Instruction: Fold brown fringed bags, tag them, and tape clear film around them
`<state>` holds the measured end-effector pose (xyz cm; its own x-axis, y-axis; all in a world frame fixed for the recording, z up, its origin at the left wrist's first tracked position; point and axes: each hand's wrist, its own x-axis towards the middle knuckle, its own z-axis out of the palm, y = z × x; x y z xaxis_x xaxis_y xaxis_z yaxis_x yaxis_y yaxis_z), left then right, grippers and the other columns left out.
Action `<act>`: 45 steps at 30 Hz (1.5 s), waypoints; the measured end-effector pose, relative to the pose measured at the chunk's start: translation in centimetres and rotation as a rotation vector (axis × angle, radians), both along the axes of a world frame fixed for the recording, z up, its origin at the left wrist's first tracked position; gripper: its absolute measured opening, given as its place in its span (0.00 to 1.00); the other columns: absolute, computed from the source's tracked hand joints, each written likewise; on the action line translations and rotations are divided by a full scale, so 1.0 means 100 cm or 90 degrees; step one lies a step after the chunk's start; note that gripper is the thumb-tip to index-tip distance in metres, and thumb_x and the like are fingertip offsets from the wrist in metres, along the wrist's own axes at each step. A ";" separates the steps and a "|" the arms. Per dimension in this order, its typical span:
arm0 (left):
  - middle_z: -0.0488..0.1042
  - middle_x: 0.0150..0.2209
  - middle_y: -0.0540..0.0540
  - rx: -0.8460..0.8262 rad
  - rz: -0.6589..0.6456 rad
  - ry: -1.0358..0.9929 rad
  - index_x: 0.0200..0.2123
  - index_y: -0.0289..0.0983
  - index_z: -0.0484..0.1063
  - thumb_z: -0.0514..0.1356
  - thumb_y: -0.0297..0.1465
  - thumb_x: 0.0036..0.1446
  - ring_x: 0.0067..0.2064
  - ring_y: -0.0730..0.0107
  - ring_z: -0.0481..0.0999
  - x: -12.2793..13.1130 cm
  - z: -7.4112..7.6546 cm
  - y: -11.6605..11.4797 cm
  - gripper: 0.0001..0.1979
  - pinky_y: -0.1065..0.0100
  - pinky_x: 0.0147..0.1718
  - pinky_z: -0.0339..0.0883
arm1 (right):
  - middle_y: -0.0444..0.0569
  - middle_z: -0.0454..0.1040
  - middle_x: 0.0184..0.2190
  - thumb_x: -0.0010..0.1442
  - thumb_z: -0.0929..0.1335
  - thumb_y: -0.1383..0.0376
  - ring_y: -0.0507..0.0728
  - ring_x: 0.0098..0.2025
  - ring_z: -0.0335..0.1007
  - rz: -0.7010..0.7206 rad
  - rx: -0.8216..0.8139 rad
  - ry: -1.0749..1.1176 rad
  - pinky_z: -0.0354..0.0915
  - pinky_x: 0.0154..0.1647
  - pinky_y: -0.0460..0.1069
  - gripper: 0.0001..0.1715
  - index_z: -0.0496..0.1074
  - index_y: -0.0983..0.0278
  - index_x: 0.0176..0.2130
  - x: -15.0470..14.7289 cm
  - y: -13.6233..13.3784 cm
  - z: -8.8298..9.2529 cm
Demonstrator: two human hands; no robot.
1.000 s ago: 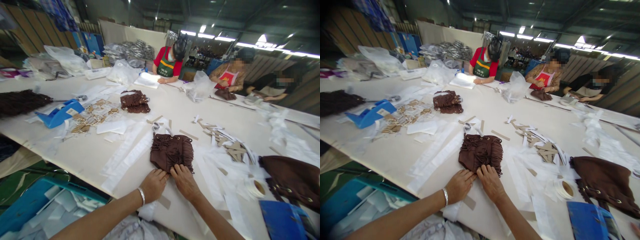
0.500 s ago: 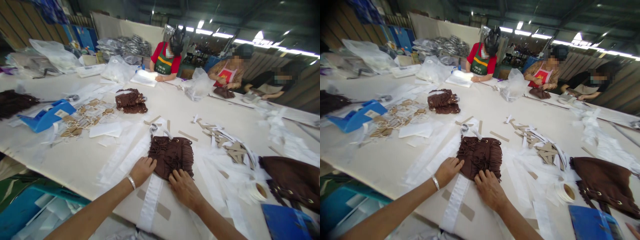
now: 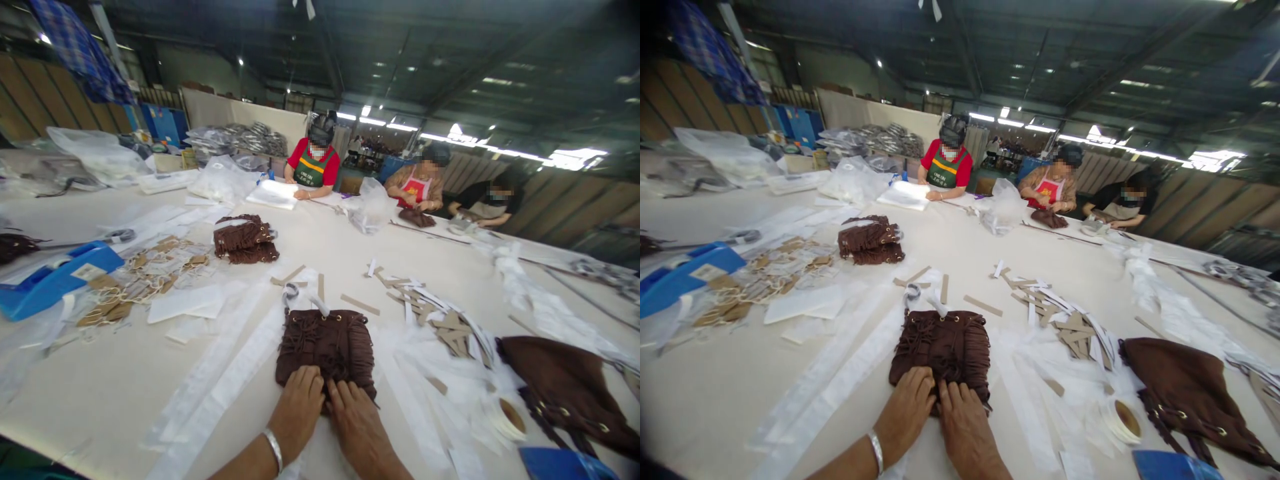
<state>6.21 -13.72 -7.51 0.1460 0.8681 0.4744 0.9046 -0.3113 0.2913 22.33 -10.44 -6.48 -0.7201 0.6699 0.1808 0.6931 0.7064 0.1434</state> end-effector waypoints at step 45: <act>0.59 0.64 0.42 -0.072 -0.021 0.118 0.64 0.44 0.56 0.52 0.45 0.63 0.65 0.51 0.56 -0.030 0.016 0.052 0.28 0.41 0.60 0.50 | 0.62 0.72 0.52 0.70 0.49 0.61 0.61 0.38 0.78 -0.447 -0.123 0.063 0.67 0.29 0.50 0.28 0.53 0.69 0.63 0.015 0.033 -0.007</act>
<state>3.23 -8.54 -5.88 0.2505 0.9079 0.3361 0.9359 -0.3159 0.1558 23.88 -7.13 -7.18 -0.0968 0.9938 0.0546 0.9948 0.0983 -0.0253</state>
